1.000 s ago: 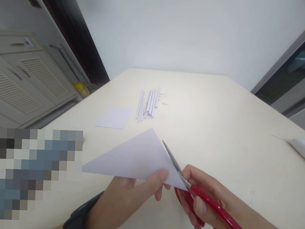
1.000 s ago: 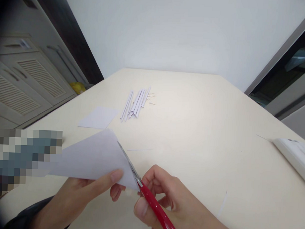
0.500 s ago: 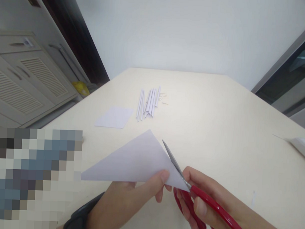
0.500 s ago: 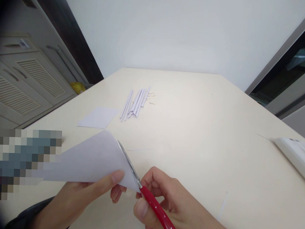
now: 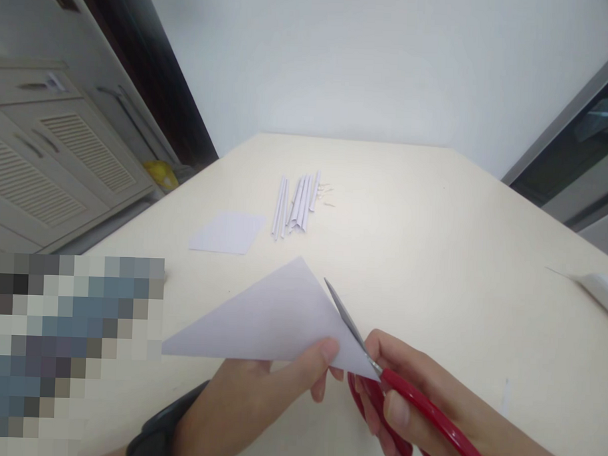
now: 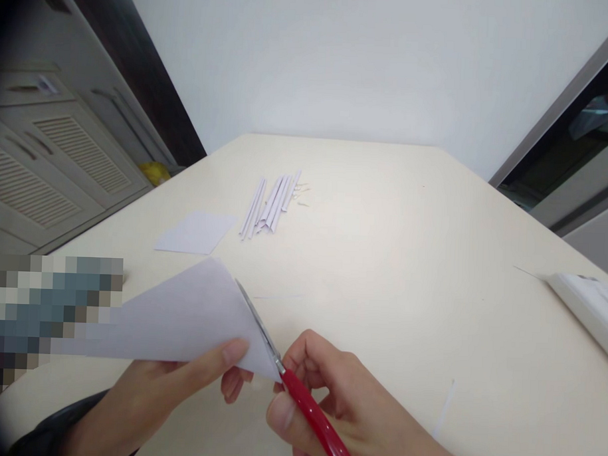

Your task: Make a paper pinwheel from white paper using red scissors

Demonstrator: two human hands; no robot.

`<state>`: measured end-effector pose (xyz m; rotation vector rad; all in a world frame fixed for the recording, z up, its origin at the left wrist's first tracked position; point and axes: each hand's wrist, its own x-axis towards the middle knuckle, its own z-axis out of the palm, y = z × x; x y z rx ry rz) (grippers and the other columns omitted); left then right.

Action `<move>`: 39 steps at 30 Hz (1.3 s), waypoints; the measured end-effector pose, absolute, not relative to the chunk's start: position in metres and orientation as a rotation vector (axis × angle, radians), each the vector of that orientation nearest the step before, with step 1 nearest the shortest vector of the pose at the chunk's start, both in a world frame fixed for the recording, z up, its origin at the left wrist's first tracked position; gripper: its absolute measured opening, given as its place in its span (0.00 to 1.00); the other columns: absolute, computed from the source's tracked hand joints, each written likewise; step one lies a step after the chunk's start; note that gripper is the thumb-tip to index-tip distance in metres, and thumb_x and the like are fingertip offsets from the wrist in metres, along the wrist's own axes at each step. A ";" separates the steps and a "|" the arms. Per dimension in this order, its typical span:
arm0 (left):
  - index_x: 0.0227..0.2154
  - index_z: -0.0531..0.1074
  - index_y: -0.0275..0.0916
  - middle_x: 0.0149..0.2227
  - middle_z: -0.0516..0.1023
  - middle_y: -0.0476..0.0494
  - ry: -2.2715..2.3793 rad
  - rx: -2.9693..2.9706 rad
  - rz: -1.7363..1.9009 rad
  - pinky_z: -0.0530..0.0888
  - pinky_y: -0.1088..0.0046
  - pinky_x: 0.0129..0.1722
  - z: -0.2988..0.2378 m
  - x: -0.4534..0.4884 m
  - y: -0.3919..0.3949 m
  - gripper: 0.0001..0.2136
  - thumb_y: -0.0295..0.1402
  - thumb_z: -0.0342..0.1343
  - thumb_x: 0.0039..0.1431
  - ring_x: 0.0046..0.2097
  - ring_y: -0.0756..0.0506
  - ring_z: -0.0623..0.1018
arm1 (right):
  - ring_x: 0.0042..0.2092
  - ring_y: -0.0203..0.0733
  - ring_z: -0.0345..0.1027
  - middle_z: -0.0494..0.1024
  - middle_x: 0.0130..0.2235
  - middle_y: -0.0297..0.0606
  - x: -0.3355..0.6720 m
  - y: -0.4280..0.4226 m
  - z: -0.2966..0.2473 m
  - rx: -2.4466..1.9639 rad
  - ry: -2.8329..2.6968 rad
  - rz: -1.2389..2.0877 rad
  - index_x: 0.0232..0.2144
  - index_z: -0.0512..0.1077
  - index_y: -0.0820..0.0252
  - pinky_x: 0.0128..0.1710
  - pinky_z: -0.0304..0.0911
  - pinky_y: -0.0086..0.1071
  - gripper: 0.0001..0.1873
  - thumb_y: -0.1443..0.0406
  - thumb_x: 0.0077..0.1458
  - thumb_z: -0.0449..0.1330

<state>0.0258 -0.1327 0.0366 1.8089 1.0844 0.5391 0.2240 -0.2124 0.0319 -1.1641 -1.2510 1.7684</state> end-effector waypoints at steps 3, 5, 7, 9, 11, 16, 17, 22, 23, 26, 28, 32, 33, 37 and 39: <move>0.13 0.67 0.44 0.18 0.76 0.54 1.074 1.813 0.540 0.73 0.70 0.42 0.036 0.026 -0.133 0.20 0.43 0.53 0.59 0.26 0.46 0.78 | 0.27 0.33 0.60 0.64 0.29 0.29 0.224 -0.213 0.033 -1.209 -1.244 1.767 0.35 0.60 0.56 0.27 0.61 0.28 0.27 0.39 0.57 0.54; 0.14 0.67 0.44 0.18 0.76 0.54 1.066 1.805 0.535 0.73 0.70 0.42 0.037 0.026 -0.133 0.20 0.43 0.52 0.60 0.26 0.46 0.78 | 0.28 0.34 0.61 0.65 0.29 0.29 0.225 -0.214 0.033 -1.233 -1.239 1.766 0.35 0.60 0.55 0.26 0.61 0.28 0.27 0.39 0.56 0.54; 0.13 0.67 0.44 0.19 0.76 0.54 1.069 1.795 0.534 0.73 0.71 0.41 0.037 0.027 -0.132 0.20 0.42 0.52 0.60 0.27 0.46 0.79 | 0.28 0.34 0.62 0.65 0.29 0.29 0.225 -0.215 0.033 -1.257 -1.240 1.763 0.35 0.60 0.55 0.26 0.60 0.28 0.27 0.39 0.56 0.54; 0.13 0.66 0.44 0.18 0.75 0.54 1.070 1.788 0.539 0.73 0.71 0.40 0.037 0.028 -0.131 0.20 0.42 0.52 0.59 0.27 0.46 0.78 | 0.27 0.34 0.62 0.65 0.28 0.29 0.226 -0.215 0.032 -1.266 -1.246 1.760 0.34 0.60 0.55 0.26 0.60 0.28 0.28 0.38 0.56 0.54; 0.13 0.66 0.44 0.18 0.75 0.54 1.071 1.779 0.539 0.73 0.70 0.42 0.037 0.028 -0.131 0.20 0.43 0.52 0.59 0.27 0.46 0.78 | 0.27 0.34 0.62 0.65 0.29 0.30 0.226 -0.215 0.032 -1.268 -1.258 1.771 0.34 0.59 0.56 0.25 0.59 0.28 0.28 0.38 0.55 0.54; 0.13 0.67 0.44 0.18 0.75 0.53 1.083 1.765 0.518 0.73 0.69 0.41 0.034 0.025 -0.132 0.20 0.44 0.53 0.59 0.26 0.45 0.78 | 0.26 0.34 0.61 0.64 0.26 0.28 0.222 -0.213 0.045 -1.401 -1.202 1.773 0.34 0.60 0.56 0.24 0.58 0.27 0.33 0.34 0.49 0.56; 0.13 0.67 0.44 0.18 0.75 0.53 1.083 1.766 0.518 0.73 0.69 0.41 0.034 0.025 -0.133 0.20 0.44 0.53 0.58 0.26 0.45 0.78 | 0.26 0.34 0.61 0.64 0.25 0.27 0.220 -0.213 0.049 -1.428 -1.175 1.821 0.33 0.59 0.56 0.25 0.58 0.27 0.34 0.33 0.47 0.57; 0.13 0.66 0.44 0.17 0.75 0.54 1.063 1.784 0.545 0.75 0.70 0.41 0.036 0.025 -0.133 0.19 0.42 0.53 0.58 0.25 0.46 0.78 | 0.23 0.31 0.55 0.61 0.23 0.27 0.217 -0.209 0.060 -1.514 -1.121 1.773 0.29 0.58 0.55 0.21 0.53 0.26 0.36 0.31 0.41 0.58; 0.12 0.66 0.44 0.17 0.75 0.54 1.064 1.787 0.556 0.75 0.70 0.41 0.037 0.026 -0.133 0.19 0.41 0.53 0.58 0.25 0.46 0.78 | 0.22 0.30 0.54 0.62 0.23 0.26 0.217 -0.208 0.058 -1.489 -1.129 1.802 0.28 0.58 0.55 0.21 0.52 0.26 0.36 0.31 0.41 0.58; 0.12 0.67 0.44 0.17 0.75 0.54 1.053 1.791 0.598 0.75 0.71 0.41 0.038 0.028 -0.132 0.19 0.40 0.54 0.58 0.24 0.47 0.78 | 0.20 0.27 0.55 0.62 0.22 0.24 0.221 -0.210 0.048 -1.398 -1.113 1.845 0.29 0.58 0.55 0.18 0.51 0.23 0.33 0.34 0.45 0.59; 0.13 0.67 0.43 0.17 0.75 0.54 1.025 1.772 0.616 0.75 0.72 0.40 0.037 0.028 -0.131 0.19 0.39 0.55 0.59 0.24 0.48 0.78 | 0.18 0.26 0.53 0.59 0.21 0.22 0.223 -0.213 0.040 -1.306 -1.112 1.822 0.30 0.57 0.55 0.16 0.49 0.21 0.29 0.38 0.52 0.58; 0.17 0.71 0.43 0.20 0.78 0.54 0.919 1.667 0.601 0.76 0.76 0.35 0.032 0.025 -0.131 0.18 0.39 0.55 0.62 0.25 0.49 0.78 | 0.18 0.26 0.50 0.58 0.21 0.22 0.227 -0.216 0.033 -1.246 -1.070 1.727 0.31 0.58 0.56 0.17 0.46 0.22 0.22 0.45 0.62 0.54; 0.18 0.71 0.42 0.21 0.79 0.53 0.888 1.646 0.587 0.76 0.77 0.33 0.032 0.024 -0.131 0.17 0.39 0.55 0.62 0.25 0.49 0.78 | 0.19 0.26 0.50 0.59 0.22 0.23 0.227 -0.216 0.034 -1.256 -1.063 1.700 0.31 0.59 0.56 0.17 0.46 0.23 0.22 0.45 0.63 0.54; 0.22 0.76 0.42 0.25 0.83 0.51 0.732 1.618 0.453 0.77 0.81 0.31 0.036 0.024 -0.134 0.12 0.36 0.57 0.62 0.27 0.49 0.80 | 0.21 0.27 0.54 0.64 0.25 0.25 0.230 -0.208 0.042 -1.195 -1.027 1.623 0.30 0.60 0.57 0.19 0.52 0.23 0.22 0.48 0.57 0.62; 0.26 0.79 0.43 0.26 0.85 0.50 0.641 1.611 0.347 0.78 0.80 0.30 0.039 0.024 -0.136 0.10 0.35 0.57 0.61 0.28 0.48 0.82 | 0.24 0.28 0.58 0.66 0.28 0.26 0.230 -0.204 0.047 -1.162 -0.961 1.599 0.30 0.61 0.57 0.22 0.57 0.23 0.22 0.53 0.53 0.69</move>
